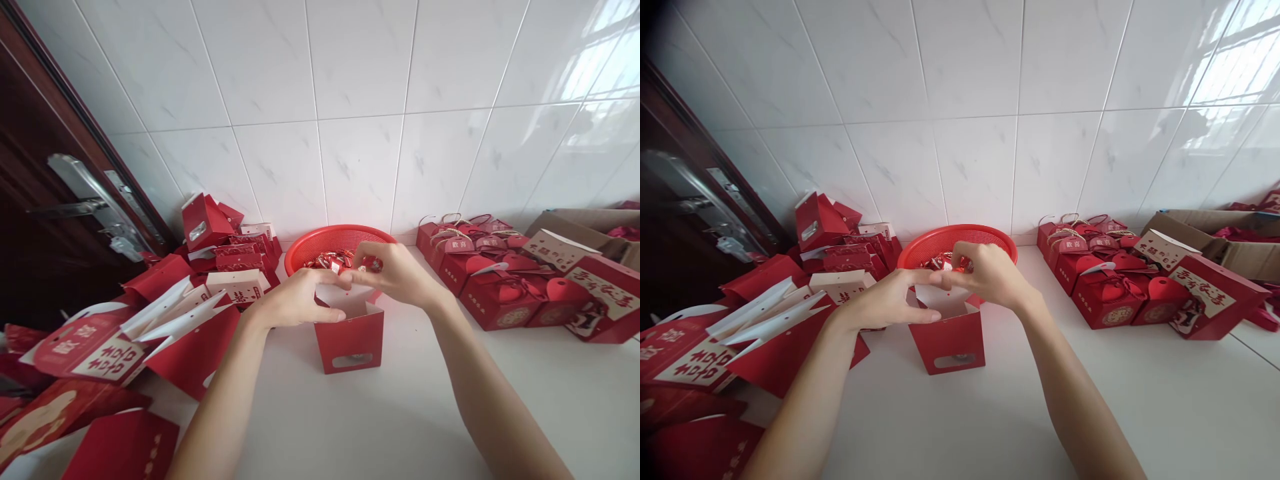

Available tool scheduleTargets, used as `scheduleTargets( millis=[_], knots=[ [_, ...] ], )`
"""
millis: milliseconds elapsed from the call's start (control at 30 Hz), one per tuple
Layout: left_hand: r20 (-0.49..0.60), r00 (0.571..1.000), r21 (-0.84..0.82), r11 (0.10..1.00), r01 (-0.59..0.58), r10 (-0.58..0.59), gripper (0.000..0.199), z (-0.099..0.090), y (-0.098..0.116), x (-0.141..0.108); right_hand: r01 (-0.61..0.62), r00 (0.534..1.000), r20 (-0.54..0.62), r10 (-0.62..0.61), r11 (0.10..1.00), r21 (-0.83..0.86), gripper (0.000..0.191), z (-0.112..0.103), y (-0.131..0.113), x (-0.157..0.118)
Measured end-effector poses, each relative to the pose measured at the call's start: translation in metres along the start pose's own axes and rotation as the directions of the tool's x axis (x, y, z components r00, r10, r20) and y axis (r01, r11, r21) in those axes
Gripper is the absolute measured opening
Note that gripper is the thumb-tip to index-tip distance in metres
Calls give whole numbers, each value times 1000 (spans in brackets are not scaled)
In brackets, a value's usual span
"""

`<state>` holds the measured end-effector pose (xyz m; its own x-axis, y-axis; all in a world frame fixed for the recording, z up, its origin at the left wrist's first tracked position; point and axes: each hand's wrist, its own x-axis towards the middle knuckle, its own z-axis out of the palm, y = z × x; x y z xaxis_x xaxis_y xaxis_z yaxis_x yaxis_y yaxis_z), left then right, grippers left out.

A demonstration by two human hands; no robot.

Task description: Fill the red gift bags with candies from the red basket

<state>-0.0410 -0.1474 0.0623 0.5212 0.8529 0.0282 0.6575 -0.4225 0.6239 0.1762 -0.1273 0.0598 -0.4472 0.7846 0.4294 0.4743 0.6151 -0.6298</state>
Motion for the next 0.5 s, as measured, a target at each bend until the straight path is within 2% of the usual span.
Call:
scheduleTargets(
  millis=[133,233,300,400,433,500],
  knots=[
    [79,993,-21,996,-90,91,31,-5,2,-2,-16,963,-267,40,996,90,34,-14,4,-2],
    [152,972,-74,983,-170,180,25,-7,4,-5,-29,922,-377,88,986,162,19,-21,12,-2],
    [202,954,-132,971,-197,221,24,-8,6,-7,-27,906,-406,120,973,228,9,-21,19,-1],
    [245,933,-231,950,-209,265,28,-10,7,-9,-9,903,-405,142,949,315,18,-18,30,4],
    [228,932,-265,939,-218,281,29,-11,7,-9,-3,906,-398,146,941,338,19,-17,32,6],
    [117,950,-327,914,-239,290,30,-13,4,-6,7,913,-378,150,923,384,19,-16,36,9]
  ],
)
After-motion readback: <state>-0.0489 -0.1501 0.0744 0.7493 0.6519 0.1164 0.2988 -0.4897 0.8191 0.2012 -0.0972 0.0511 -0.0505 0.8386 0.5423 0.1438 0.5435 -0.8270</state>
